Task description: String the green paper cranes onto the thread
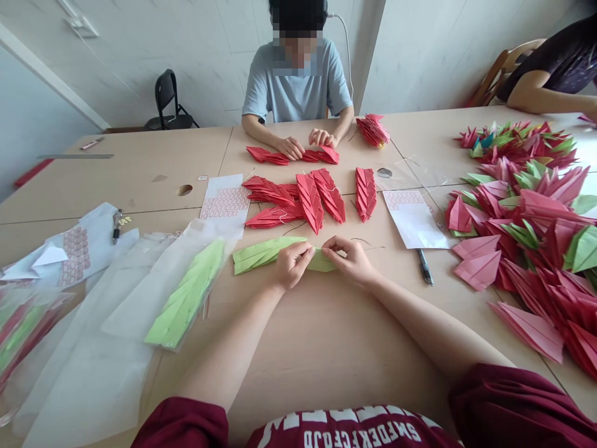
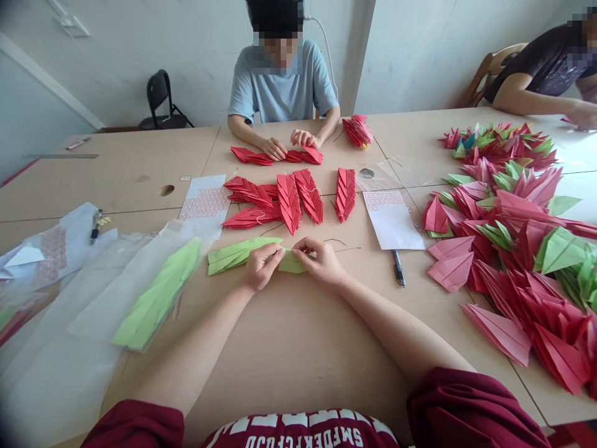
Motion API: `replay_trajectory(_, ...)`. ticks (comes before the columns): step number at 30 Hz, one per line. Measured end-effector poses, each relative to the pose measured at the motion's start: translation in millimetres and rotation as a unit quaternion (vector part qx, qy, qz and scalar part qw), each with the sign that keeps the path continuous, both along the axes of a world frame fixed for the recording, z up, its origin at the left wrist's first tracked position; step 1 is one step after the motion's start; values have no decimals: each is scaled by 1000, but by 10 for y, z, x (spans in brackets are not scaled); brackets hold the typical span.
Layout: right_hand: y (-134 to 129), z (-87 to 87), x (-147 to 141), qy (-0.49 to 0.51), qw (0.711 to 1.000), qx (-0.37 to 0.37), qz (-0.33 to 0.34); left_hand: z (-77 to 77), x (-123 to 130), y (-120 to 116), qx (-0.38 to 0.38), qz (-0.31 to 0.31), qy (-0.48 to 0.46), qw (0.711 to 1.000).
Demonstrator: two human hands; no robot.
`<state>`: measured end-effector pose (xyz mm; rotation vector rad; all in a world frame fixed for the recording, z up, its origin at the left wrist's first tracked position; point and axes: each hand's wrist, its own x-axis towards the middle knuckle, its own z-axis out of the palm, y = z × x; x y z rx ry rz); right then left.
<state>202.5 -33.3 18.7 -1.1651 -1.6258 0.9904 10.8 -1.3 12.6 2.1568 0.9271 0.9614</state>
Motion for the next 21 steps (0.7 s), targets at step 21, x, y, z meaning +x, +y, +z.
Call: replay_trajectory(21,32,-59,-53,136,980,-113,88,-10,31,6,-76,-29,-56,995)
